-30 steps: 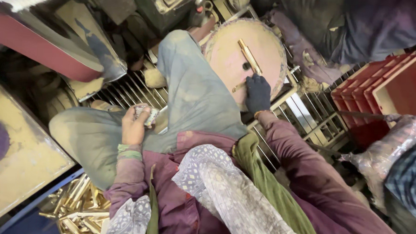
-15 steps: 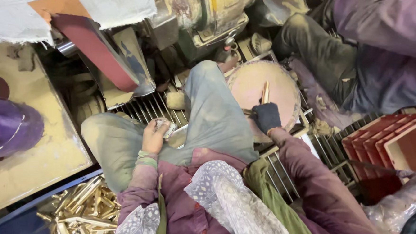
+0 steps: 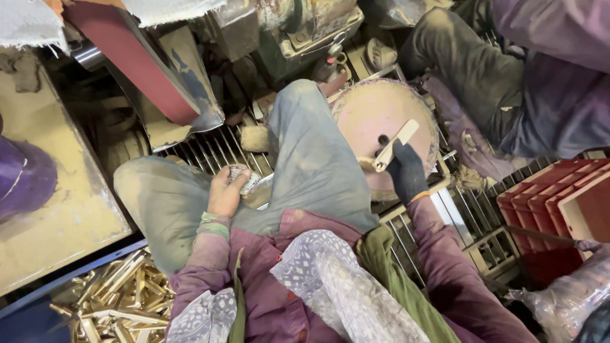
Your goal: The person holds a L-shaped metal handle and presses it against a rotating abrasive belt and a polishing wheel, repeatedly turning the object to treat different sides before placing it in a bin.
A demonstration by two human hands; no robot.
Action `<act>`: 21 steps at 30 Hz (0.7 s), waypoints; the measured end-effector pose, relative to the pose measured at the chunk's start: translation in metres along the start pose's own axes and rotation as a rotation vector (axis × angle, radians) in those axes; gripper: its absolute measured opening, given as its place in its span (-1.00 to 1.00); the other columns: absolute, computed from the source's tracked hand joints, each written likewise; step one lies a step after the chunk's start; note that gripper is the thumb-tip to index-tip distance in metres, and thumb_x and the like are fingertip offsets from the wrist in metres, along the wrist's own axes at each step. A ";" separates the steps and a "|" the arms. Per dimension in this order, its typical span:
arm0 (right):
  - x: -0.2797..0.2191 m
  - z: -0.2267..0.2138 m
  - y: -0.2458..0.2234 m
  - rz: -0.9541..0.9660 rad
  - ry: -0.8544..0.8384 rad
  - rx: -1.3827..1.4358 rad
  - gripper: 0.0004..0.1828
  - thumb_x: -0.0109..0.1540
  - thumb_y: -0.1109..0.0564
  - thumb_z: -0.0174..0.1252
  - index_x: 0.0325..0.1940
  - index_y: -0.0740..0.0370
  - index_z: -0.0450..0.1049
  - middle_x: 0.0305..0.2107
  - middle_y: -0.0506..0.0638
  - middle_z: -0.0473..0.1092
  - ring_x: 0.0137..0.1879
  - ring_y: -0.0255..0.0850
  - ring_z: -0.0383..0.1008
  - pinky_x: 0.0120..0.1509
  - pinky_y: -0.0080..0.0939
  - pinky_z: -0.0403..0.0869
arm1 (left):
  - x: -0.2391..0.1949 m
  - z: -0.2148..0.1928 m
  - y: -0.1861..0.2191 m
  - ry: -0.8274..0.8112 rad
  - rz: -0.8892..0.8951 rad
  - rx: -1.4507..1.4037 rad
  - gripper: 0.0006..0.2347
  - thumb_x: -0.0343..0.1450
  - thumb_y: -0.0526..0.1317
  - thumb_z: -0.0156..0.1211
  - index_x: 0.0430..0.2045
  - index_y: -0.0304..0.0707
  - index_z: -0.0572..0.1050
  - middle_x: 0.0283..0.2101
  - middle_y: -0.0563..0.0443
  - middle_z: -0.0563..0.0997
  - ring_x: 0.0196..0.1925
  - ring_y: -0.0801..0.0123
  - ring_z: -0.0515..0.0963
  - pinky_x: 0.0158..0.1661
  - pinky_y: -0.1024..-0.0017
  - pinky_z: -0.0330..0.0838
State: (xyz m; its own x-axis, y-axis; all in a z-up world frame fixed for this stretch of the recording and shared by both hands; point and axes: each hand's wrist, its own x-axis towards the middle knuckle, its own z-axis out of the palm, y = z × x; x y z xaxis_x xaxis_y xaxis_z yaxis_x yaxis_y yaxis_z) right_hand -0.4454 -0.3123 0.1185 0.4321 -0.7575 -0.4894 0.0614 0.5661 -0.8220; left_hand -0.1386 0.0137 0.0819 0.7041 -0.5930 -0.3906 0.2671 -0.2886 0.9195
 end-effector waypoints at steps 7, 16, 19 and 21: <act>0.021 -0.003 0.026 0.113 0.163 0.101 -0.65 0.34 -0.16 0.08 0.00 0.13 0.42 -0.30 0.03 0.51 -0.20 -0.13 0.57 -0.13 -0.08 0.50 | 0.006 0.000 -0.016 -0.009 0.017 -0.106 -0.81 0.41 -0.24 0.31 -0.23 -0.40 0.57 -0.29 0.02 0.66 -0.26 0.48 0.62 -0.19 0.52 0.50; -0.010 0.070 -0.110 0.268 -0.281 -0.015 -0.56 0.36 -0.14 0.11 0.01 0.32 0.41 -0.33 0.05 0.45 -0.24 -0.11 0.52 -0.03 0.01 0.57 | -0.005 0.000 0.005 -0.020 -0.044 -0.315 -0.81 0.49 -0.20 0.22 -0.18 -0.38 0.62 -0.30 0.02 0.64 -0.35 0.47 0.58 -0.39 0.49 0.46; -0.053 0.114 -0.160 -0.103 -0.482 -0.292 -0.55 0.26 -0.03 0.20 0.11 0.29 0.40 -0.29 0.04 0.48 -0.19 -0.15 0.53 -0.01 -0.07 0.56 | -0.021 -0.005 0.041 -0.087 -0.246 -0.508 -0.78 0.50 -0.13 0.06 -0.14 -0.28 0.53 -0.29 -0.01 0.65 -0.43 0.38 0.64 -0.50 0.45 0.53; -0.074 0.140 -0.165 -0.282 -0.422 -0.531 -0.54 0.20 0.06 0.31 0.09 0.33 0.40 -0.29 0.03 0.48 -0.20 -0.17 0.53 -0.07 -0.13 0.52 | -0.032 -0.005 0.062 -0.101 -0.231 -0.509 -0.74 0.53 -0.09 0.02 -0.11 -0.30 0.51 -0.30 -0.02 0.64 -0.51 0.36 0.58 -0.59 0.48 0.41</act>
State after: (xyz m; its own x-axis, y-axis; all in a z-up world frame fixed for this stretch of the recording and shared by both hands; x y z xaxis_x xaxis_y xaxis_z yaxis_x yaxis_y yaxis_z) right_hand -0.3619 -0.3042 0.3315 0.7806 -0.6008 -0.1725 -0.1764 0.0530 -0.9829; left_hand -0.1412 0.0189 0.1519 0.5298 -0.6338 -0.5636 0.7078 -0.0357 0.7055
